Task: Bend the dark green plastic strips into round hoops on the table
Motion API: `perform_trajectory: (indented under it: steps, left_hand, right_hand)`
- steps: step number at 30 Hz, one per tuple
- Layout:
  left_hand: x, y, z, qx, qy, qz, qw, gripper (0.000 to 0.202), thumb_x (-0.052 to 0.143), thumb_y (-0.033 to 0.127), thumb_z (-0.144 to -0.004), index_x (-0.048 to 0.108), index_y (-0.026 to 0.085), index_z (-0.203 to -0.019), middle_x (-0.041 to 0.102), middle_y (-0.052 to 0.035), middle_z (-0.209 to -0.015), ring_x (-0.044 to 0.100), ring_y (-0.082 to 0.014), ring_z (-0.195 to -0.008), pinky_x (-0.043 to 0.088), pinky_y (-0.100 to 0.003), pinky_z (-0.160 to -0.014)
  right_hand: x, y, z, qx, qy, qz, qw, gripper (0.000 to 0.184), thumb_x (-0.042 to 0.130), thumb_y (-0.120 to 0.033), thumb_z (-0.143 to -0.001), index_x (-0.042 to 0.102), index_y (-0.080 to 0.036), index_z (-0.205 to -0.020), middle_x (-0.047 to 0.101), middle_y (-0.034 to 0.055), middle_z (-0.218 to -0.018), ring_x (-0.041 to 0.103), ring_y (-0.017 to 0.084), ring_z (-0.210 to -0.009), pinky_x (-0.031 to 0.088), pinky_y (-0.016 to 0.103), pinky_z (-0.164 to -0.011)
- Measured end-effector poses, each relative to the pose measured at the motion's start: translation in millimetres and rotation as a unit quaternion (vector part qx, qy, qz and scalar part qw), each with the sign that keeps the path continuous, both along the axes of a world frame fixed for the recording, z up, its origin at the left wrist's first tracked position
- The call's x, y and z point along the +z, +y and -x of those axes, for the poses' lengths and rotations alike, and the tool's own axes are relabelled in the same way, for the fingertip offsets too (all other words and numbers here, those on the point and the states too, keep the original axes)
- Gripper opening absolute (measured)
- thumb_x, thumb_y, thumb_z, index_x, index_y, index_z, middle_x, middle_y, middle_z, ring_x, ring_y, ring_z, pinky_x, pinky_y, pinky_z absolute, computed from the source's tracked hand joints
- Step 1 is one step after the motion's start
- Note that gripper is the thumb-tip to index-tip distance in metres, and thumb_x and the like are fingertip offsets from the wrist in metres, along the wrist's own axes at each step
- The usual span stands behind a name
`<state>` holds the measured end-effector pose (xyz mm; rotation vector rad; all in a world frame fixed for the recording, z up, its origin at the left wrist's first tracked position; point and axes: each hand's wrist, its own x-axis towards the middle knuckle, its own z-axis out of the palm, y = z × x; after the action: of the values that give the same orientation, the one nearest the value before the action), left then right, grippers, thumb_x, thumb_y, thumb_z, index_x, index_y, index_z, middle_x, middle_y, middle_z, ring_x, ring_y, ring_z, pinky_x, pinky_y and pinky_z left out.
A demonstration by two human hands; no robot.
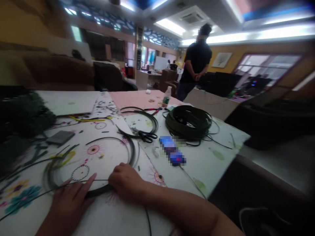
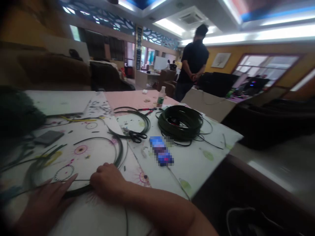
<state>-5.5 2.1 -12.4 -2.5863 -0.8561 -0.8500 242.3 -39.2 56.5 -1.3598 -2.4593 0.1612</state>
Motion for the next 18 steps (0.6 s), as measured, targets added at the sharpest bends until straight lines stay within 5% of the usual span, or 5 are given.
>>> perform_trajectory:
  steps: [6,18]
  left_hand:
    - [30.0,-21,-16,0.054,0.057,0.027,0.997,0.050,0.056,0.025,-0.089,0.042,0.018,-0.136,0.063,-0.0073,-0.092,0.059,-0.0250,-0.090,0.038,-0.047,-0.097]
    - [44.7,-32,-19,0.063,0.072,0.130,0.987,0.067,0.069,0.027,-0.081,0.037,0.020,-0.140,0.063,-0.0073,-0.098,0.058,-0.0258,-0.095,0.042,-0.045,-0.094]
  right_hand:
    - [-1.7,-1,0,0.020,0.045,0.008,0.999,0.025,0.051,-0.019,-0.093,0.058,-0.016,-0.069,0.061,0.0040,-0.076,0.049,0.015,-0.074,0.036,0.028,-0.074]
    - [-7.6,-1,-2,-0.016,0.123,0.021,0.992,0.031,0.049,-0.018,-0.094,0.052,-0.017,-0.064,0.055,0.0030,-0.074,0.049,0.016,-0.076,0.037,0.029,-0.074]
